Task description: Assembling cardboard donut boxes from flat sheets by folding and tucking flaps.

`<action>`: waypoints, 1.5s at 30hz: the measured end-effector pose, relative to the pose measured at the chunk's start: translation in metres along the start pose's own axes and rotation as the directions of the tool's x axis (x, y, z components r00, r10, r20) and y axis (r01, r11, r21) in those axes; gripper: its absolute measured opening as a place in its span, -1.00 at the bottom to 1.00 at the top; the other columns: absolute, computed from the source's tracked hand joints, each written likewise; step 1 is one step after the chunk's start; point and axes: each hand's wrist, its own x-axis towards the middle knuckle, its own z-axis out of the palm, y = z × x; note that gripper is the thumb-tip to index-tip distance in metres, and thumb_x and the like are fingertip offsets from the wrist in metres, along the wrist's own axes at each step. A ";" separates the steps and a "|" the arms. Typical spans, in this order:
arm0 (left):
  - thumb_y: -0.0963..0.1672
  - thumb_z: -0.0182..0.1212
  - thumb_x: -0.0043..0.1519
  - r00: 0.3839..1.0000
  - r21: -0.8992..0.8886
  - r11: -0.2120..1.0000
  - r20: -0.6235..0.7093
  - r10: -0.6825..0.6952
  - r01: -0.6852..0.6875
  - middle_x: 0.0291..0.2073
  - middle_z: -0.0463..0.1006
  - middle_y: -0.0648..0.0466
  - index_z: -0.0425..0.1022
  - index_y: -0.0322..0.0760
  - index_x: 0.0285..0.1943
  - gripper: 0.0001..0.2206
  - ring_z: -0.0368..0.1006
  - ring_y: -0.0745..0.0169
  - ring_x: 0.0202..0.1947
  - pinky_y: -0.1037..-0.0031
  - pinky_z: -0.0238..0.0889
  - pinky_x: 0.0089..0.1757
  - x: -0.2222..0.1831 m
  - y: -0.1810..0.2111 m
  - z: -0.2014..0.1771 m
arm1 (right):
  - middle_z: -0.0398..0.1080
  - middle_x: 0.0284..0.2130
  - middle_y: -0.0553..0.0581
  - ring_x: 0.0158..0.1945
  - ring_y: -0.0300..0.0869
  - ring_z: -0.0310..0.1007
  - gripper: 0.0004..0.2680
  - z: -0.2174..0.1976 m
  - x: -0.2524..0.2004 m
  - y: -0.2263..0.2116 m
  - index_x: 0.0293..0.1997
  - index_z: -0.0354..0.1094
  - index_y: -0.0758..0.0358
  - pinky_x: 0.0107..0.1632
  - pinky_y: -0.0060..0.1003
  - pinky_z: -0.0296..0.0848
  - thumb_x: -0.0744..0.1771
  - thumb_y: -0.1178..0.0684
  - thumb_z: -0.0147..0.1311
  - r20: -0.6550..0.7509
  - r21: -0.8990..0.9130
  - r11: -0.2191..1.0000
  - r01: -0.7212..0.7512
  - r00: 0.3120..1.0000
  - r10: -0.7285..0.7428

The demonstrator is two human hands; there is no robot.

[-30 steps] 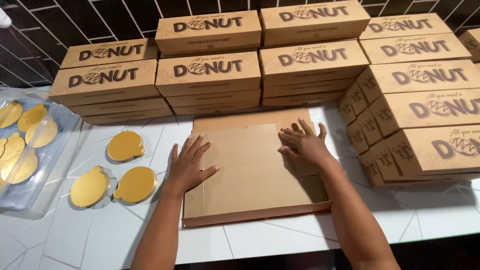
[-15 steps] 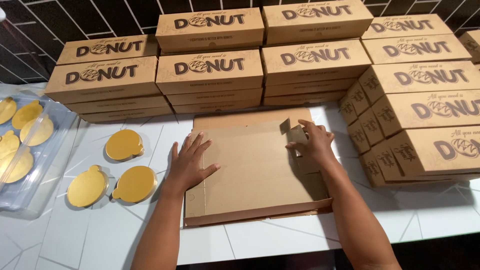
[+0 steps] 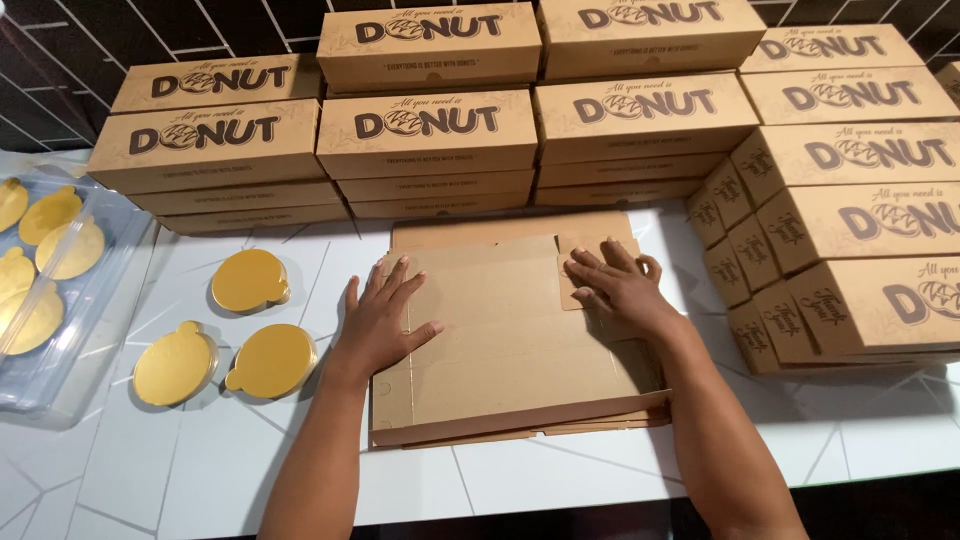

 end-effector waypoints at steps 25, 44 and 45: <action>0.28 0.00 0.18 1.000 0.030 0.999 -0.007 -0.015 0.015 0.59 -0.02 0.13 0.15 0.18 0.52 -0.29 -0.17 -0.07 0.57 -0.17 -0.44 0.39 -0.002 0.002 -0.002 | -0.12 0.49 -0.50 0.61 -0.12 -0.41 -0.60 0.001 0.032 0.022 0.50 -0.08 -0.56 0.44 0.42 -0.62 0.42 -0.41 -0.35 0.218 -0.179 0.983 -0.047 0.972 0.086; 0.27 0.01 0.18 1.000 0.005 1.000 0.018 -0.021 0.021 0.59 -0.04 0.12 0.14 0.18 0.53 -0.28 -0.21 -0.06 0.58 -0.17 -0.48 0.39 -0.003 0.002 -0.004 | -0.15 0.50 -0.48 0.61 -0.06 -0.39 -0.56 -0.001 0.025 0.020 0.48 -0.04 -0.53 0.42 0.48 -0.60 0.38 -0.46 -0.27 0.257 -0.202 0.979 -0.004 0.965 0.057; 0.28 0.00 0.18 1.000 0.000 1.000 0.015 -0.022 0.022 0.59 -0.04 0.12 0.15 0.18 0.52 -0.28 -0.20 -0.05 0.58 -0.17 -0.48 0.40 -0.003 0.002 -0.004 | -0.15 0.50 -0.47 0.61 -0.04 -0.39 -0.56 -0.002 0.019 0.021 0.48 -0.03 -0.52 0.42 0.49 -0.60 0.38 -0.46 -0.25 0.261 -0.190 0.982 -0.001 0.964 0.051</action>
